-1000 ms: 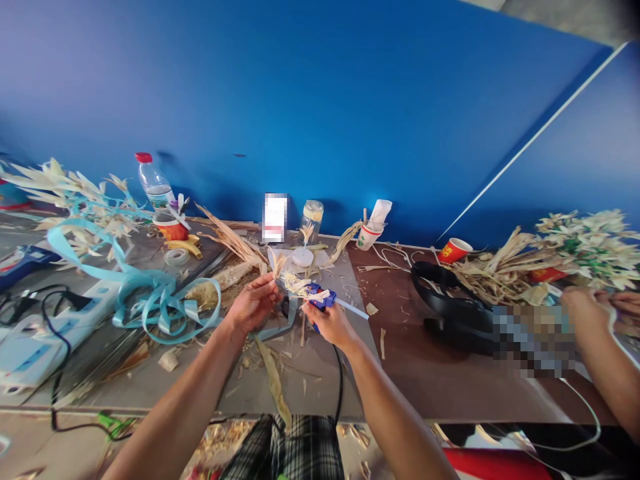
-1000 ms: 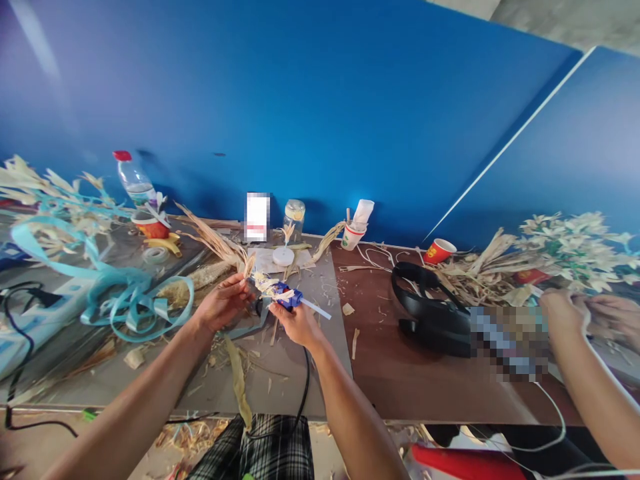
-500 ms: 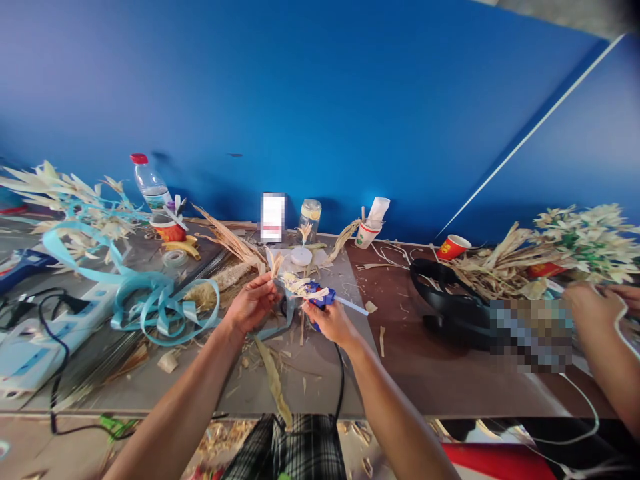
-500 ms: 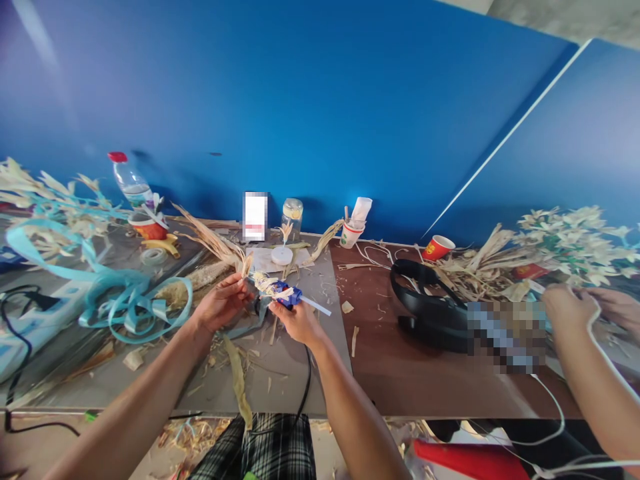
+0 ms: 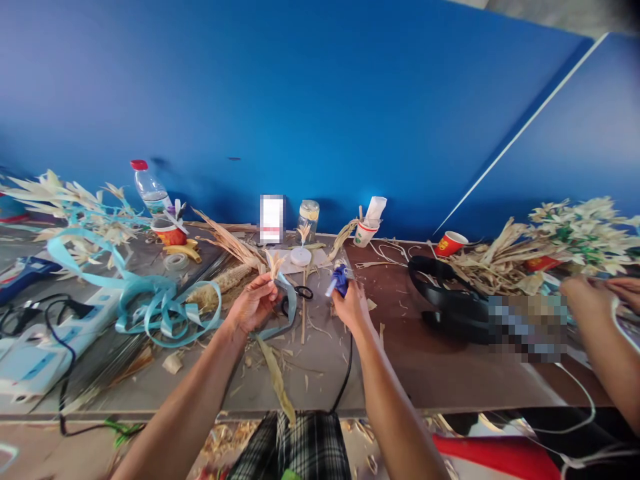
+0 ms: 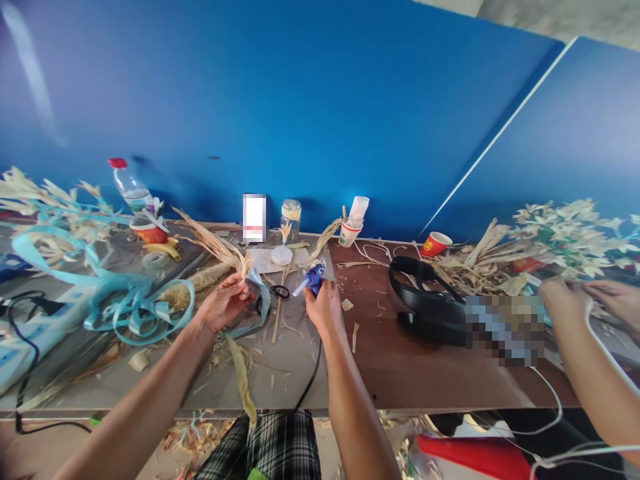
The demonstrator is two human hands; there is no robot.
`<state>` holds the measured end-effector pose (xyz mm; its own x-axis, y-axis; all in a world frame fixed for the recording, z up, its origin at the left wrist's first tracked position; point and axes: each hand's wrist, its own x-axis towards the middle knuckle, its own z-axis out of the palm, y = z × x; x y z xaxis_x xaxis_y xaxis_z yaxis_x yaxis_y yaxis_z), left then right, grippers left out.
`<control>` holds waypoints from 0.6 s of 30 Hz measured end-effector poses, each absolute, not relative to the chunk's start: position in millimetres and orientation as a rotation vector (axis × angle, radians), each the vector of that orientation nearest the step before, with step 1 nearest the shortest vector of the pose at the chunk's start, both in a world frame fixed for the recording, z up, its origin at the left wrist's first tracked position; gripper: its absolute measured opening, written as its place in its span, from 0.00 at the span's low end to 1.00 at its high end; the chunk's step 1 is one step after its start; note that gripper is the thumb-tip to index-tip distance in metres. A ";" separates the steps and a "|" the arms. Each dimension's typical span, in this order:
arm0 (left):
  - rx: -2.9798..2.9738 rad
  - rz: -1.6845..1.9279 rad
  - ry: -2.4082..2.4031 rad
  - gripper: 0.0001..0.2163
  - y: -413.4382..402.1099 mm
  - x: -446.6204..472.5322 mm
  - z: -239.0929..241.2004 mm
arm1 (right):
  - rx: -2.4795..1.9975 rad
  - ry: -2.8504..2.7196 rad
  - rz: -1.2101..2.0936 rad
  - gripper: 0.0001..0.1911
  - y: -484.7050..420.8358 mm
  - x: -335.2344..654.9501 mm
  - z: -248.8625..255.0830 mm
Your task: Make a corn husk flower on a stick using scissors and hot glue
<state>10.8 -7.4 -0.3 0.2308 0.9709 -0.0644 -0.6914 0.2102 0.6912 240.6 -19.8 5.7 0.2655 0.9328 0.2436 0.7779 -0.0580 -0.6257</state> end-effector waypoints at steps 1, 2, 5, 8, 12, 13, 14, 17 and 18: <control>0.604 1.238 0.555 0.07 -7.6 11.0 -0.5 | -1.968 -1.556 0.244 0.17 -18.8 242.4 3.8; 0.607 1.230 0.553 0.07 -7.9 11.2 -0.6 | -2.050 -1.564 0.223 0.17 -18.1 244.1 2.2; 0.626 1.199 0.557 0.07 -9.2 11.9 0.2 | -2.156 -1.554 0.200 0.17 -18.0 248.8 1.0; 0.651 1.161 0.592 0.08 -11.5 13.8 2.2 | -1.938 -1.421 0.191 0.15 -18.9 248.3 4.3; 0.709 1.098 0.622 0.10 -15.3 20.6 5.6 | -1.226 -1.389 0.757 0.16 -22.5 229.3 10.2; 0.724 1.085 0.620 0.10 -16.3 22.9 6.6 | -1.114 -1.399 0.950 0.16 -23.9 222.1 11.4; 0.737 1.074 0.617 0.10 -17.2 25.1 7.5 | -1.026 -1.388 1.075 0.17 -25.2 214.8 12.5; 0.761 1.062 0.634 0.11 -19.2 30.5 9.6 | -0.883 -1.315 1.346 0.18 -27.2 197.4 14.7; 0.771 1.065 0.647 0.11 -19.5 31.8 9.7 | -0.853 -1.293 1.413 0.16 -27.2 194.1 14.8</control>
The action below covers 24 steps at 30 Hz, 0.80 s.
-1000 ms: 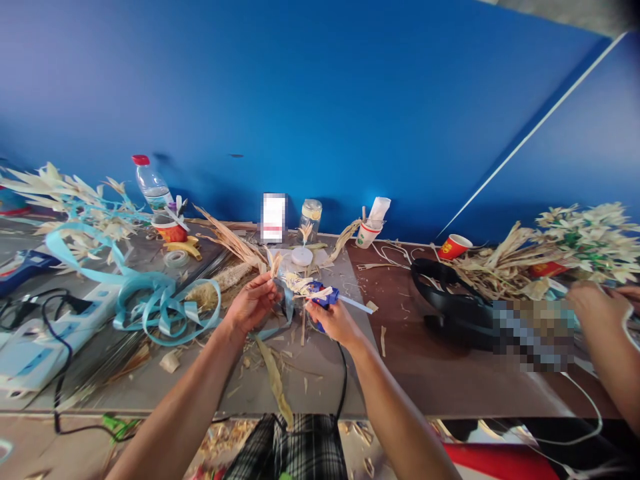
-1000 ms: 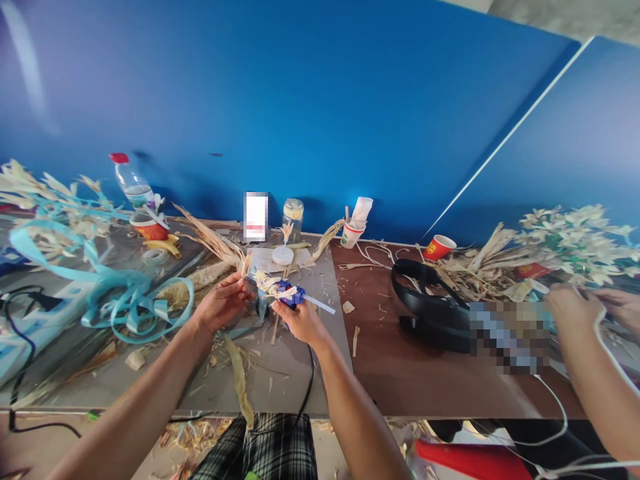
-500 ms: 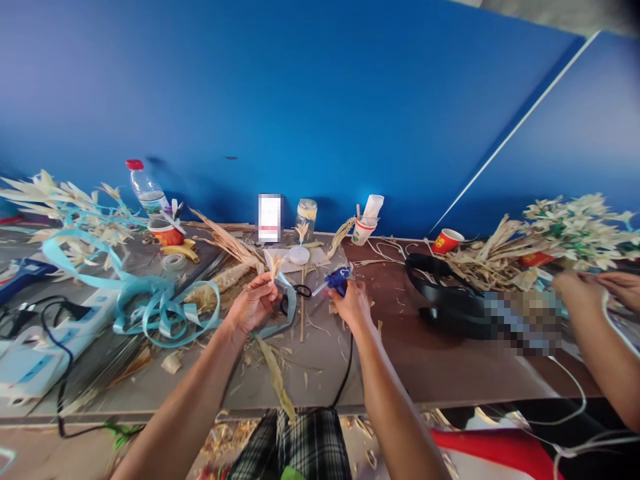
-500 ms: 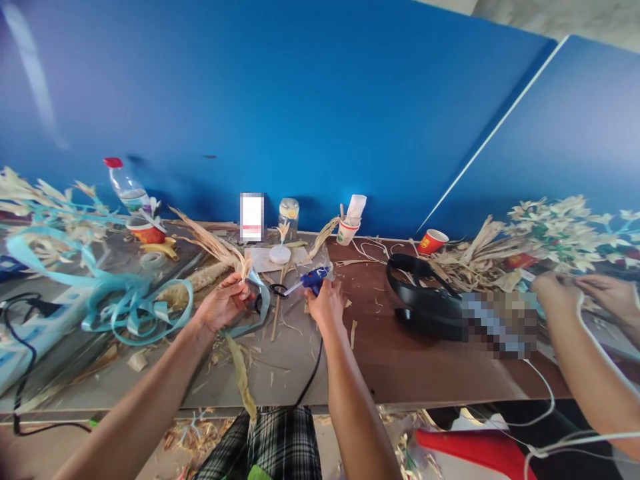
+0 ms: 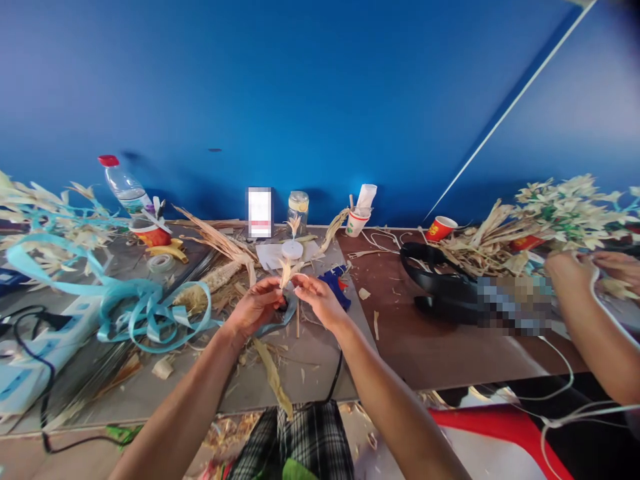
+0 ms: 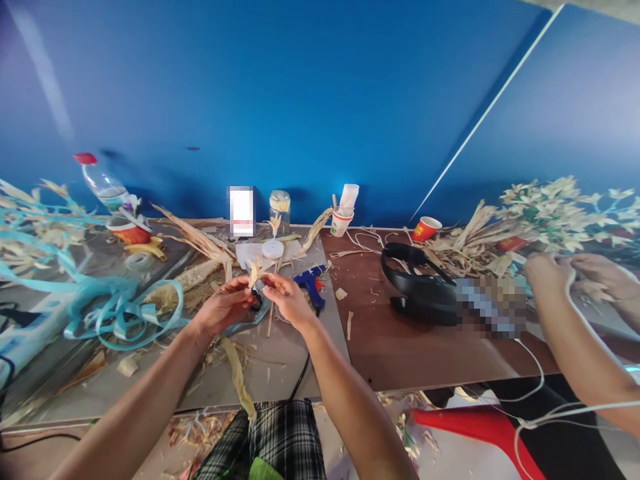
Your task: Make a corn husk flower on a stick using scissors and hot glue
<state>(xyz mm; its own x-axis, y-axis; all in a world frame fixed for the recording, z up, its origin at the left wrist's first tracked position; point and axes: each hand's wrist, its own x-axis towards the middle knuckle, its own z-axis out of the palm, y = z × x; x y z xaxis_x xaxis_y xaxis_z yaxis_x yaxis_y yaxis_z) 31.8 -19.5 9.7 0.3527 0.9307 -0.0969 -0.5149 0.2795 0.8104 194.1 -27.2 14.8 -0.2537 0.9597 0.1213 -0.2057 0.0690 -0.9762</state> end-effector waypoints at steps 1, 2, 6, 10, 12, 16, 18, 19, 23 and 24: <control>0.786 1.072 0.661 0.11 -19.7 32.9 9.6 | -0.835 -1.261 1.464 0.15 -26.8 192.1 14.5; 0.805 1.082 0.678 0.11 -19.7 33.9 9.0 | -0.829 -1.218 1.496 0.13 -26.3 190.9 13.8; 0.961 1.132 0.818 0.12 -19.4 38.2 5.3 | -0.866 -1.029 1.538 0.08 -24.4 189.9 10.2; 1.181 1.214 0.995 0.10 -19.9 41.3 2.3 | -0.861 -0.910 1.621 0.10 -25.5 186.5 9.6; 1.337 1.301 1.051 0.08 -20.7 40.5 1.4 | -0.861 -0.845 1.649 0.11 -26.5 183.4 8.9; 1.575 1.397 1.167 0.11 -24.0 37.1 0.5 | -0.822 -0.717 1.676 0.12 -27.6 174.8 4.5; 1.641 1.354 1.202 0.14 -27.3 38.2 0.8 | -0.790 -0.637 1.662 0.13 -28.1 170.4 3.0; 1.672 1.324 1.207 0.16 -29.4 39.9 1.3 | -0.781 -0.607 1.644 0.13 -28.2 168.8 2.8; 1.626 1.265 1.137 0.18 -38.2 51.7 6.9 | -0.816 -0.512 1.547 0.14 -26.8 170.0 4.9; 1.555 1.278 1.109 0.18 -39.7 54.2 8.9 | -0.824 -0.482 1.539 0.14 -25.8 172.3 5.7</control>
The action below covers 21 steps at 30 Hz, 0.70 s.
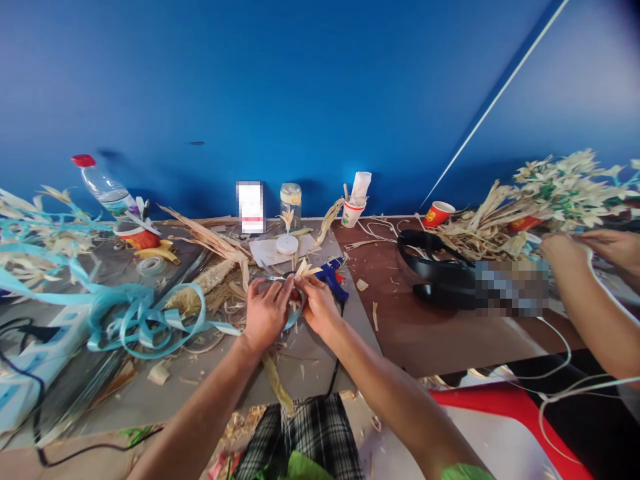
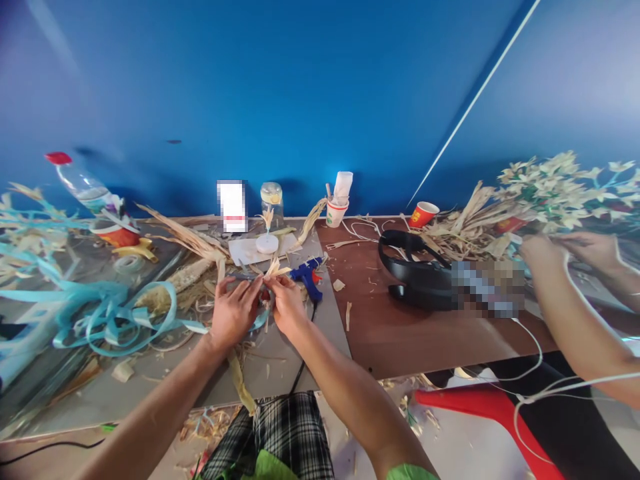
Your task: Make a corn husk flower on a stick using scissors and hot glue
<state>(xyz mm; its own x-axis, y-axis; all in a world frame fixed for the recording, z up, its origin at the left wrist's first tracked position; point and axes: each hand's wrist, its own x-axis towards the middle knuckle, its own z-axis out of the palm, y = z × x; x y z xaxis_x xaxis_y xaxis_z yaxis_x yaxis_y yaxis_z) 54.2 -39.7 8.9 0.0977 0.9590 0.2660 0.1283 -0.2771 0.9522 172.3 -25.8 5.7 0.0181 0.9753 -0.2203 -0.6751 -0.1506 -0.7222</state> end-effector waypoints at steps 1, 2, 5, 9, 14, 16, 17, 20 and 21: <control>1.482 1.305 1.085 0.18 -40.5 55.7 10.9 | -0.824 -0.454 1.538 0.15 -24.8 175.1 6.7; 1.409 1.339 1.067 0.17 -40.5 56.2 12.6 | -0.813 -0.435 1.540 0.15 -23.9 178.0 7.6; 1.238 1.457 1.081 0.13 -35.4 51.8 14.1 | -0.756 -0.480 1.556 0.15 -23.5 184.7 11.0; 1.013 1.331 0.985 0.14 -24.1 43.8 8.7 | -0.770 -0.732 1.563 0.13 -28.5 184.7 15.7; 0.947 1.024 0.736 0.13 -22.3 45.0 9.0 | -0.817 -0.981 1.554 0.11 -31.6 182.9 16.6; 0.928 1.027 0.689 0.11 -24.7 46.1 11.1 | -0.824 -1.009 1.557 0.11 -31.6 183.9 16.2; 0.913 1.028 0.671 0.10 -25.9 46.3 11.9 | -0.820 -1.010 1.566 0.12 -31.8 184.5 16.1; 0.865 1.003 0.641 0.10 -28.8 45.4 12.6 | -0.788 -1.008 1.629 0.13 -32.3 186.0 16.4; 0.865 0.993 0.639 0.10 -29.3 44.9 12.4 | -0.780 -1.006 1.646 0.13 -32.2 186.3 16.2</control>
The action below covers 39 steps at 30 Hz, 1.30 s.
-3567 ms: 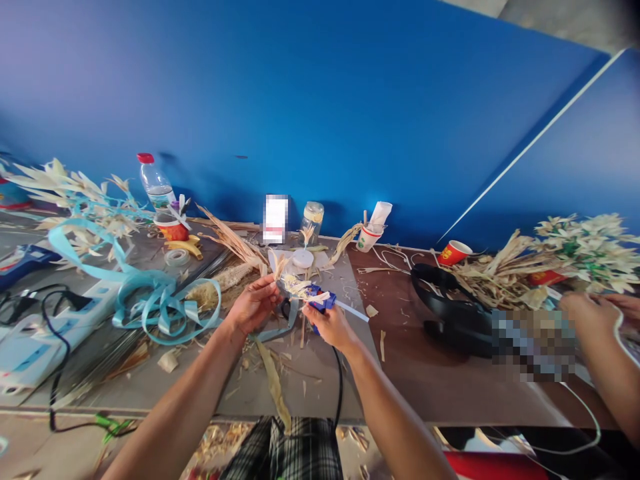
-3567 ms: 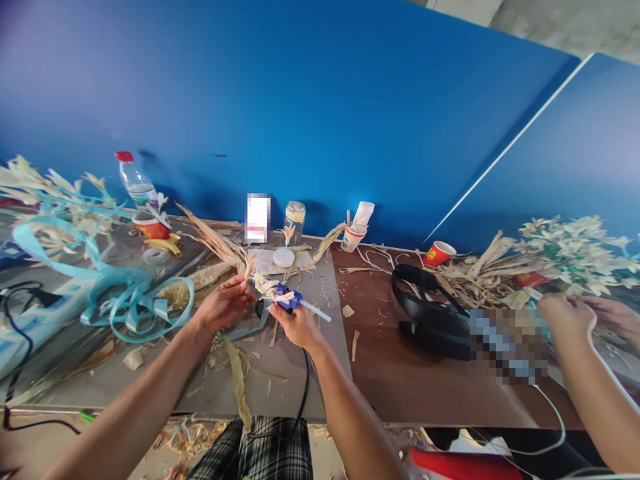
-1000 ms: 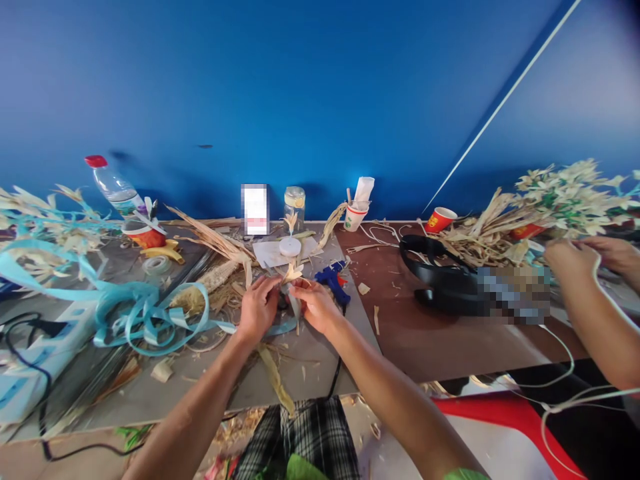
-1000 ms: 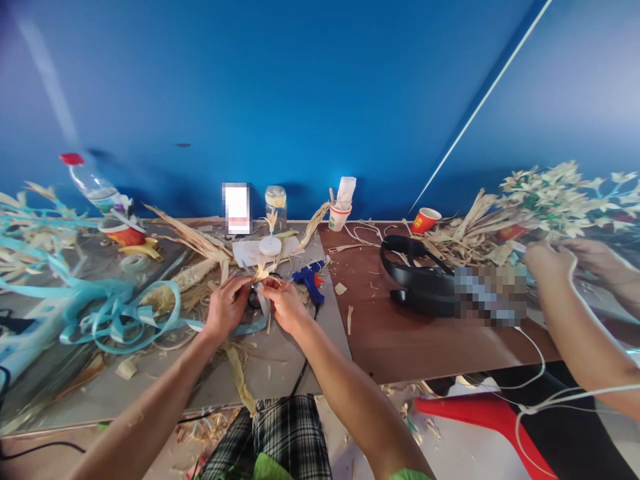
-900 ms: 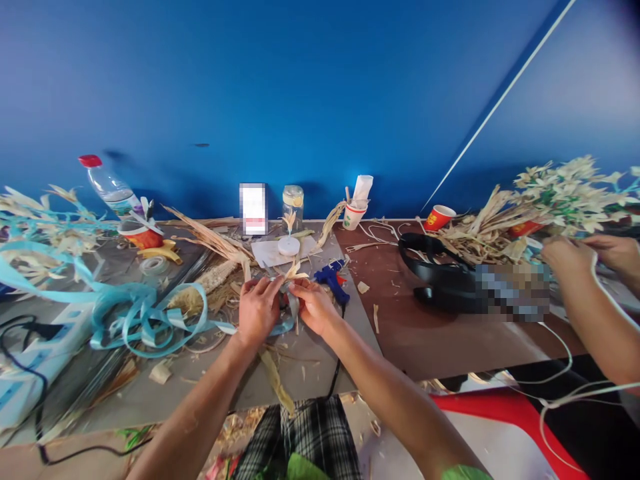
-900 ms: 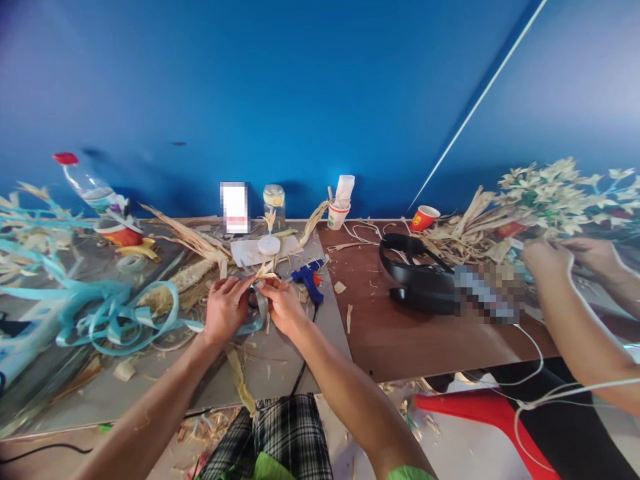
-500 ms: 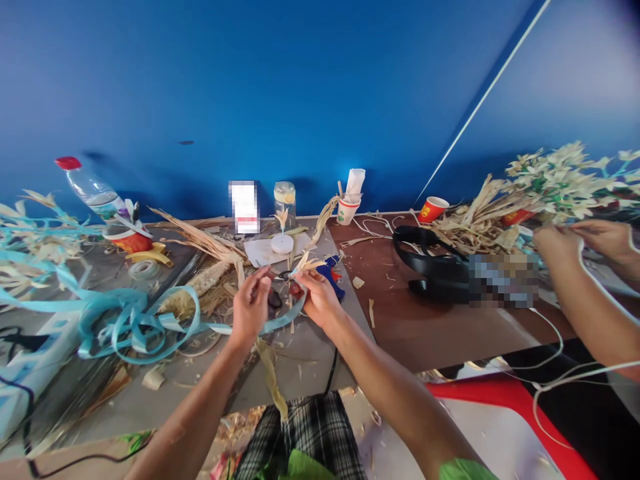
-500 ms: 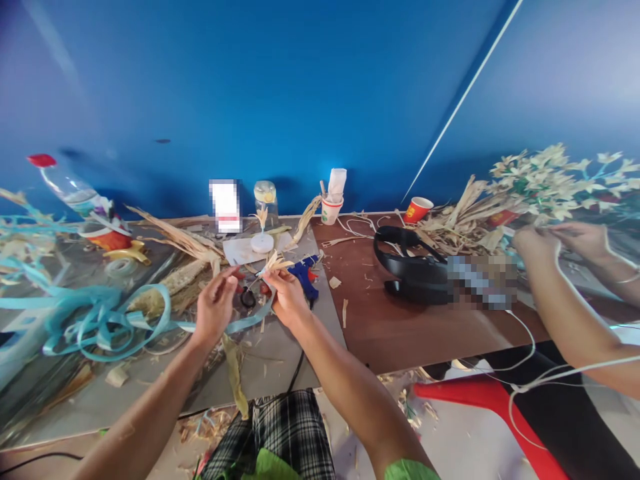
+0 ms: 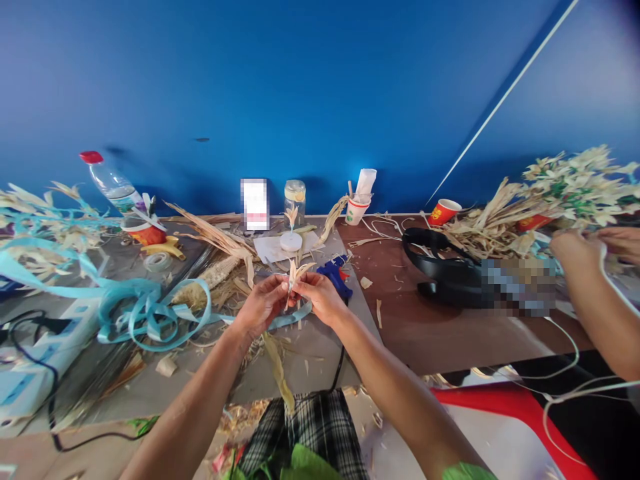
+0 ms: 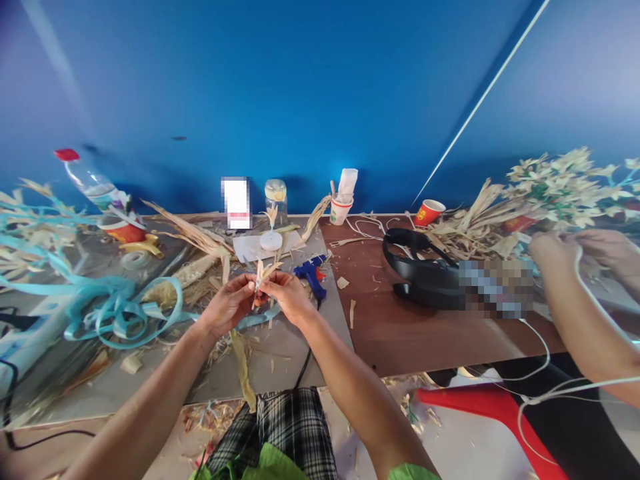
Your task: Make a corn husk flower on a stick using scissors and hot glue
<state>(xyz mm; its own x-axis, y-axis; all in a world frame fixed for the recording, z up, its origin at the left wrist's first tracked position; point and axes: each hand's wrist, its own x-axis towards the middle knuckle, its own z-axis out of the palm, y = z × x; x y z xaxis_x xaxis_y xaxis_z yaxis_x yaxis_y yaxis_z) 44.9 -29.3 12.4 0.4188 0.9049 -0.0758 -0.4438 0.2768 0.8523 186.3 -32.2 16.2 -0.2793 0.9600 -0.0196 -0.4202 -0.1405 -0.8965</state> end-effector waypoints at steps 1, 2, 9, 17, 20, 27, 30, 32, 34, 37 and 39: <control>0.876 0.986 0.644 0.10 -29.4 44.4 12.1 | -0.781 -1.008 1.658 0.14 -31.9 186.5 15.5; 0.895 0.985 0.661 0.10 -29.2 44.0 11.8 | -0.793 -1.012 1.659 0.13 -31.3 186.5 14.3; 1.214 1.026 0.897 0.11 -23.3 44.8 10.4 | -1.074 -1.038 1.435 0.07 -27.2 182.8 1.6; 1.399 1.047 0.996 0.12 -23.1 47.1 1.8 | -0.987 -0.878 1.591 0.08 -28.8 178.9 2.1; 1.402 1.096 1.003 0.13 -22.2 48.5 -1.6 | -0.980 -0.808 1.625 0.11 -28.0 177.7 3.1; 1.208 1.110 0.969 0.13 -23.6 52.3 1.4 | -1.096 -0.938 1.478 0.12 -26.7 175.6 2.4; 1.104 1.093 0.909 0.14 -23.2 51.4 1.9 | -1.169 -1.005 1.391 0.10 -27.3 177.1 1.9; 1.037 1.099 0.871 0.14 -23.0 50.1 3.4 | -1.162 -1.032 1.377 0.10 -28.2 178.5 2.6; 0.962 1.104 0.826 0.13 -23.6 48.7 6.4 | -1.097 -1.063 1.406 0.11 -29.4 180.0 4.4; 0.871 1.078 0.742 0.11 -24.6 46.8 10.9 | -1.045 -1.130 1.450 0.11 -30.8 181.4 7.9; 0.847 1.064 0.704 0.10 -24.7 46.1 11.6 | -1.076 -1.152 1.442 0.11 -31.0 181.6 9.2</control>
<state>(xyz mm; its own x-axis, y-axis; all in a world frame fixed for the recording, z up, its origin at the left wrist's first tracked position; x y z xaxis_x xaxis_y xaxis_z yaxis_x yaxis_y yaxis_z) 46.1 -24.7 11.6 0.3331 0.9386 -0.0904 -0.4497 0.2423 0.8597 181.6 -31.0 9.2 -0.1468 0.9869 -0.0667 -0.1527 -0.0892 -0.9842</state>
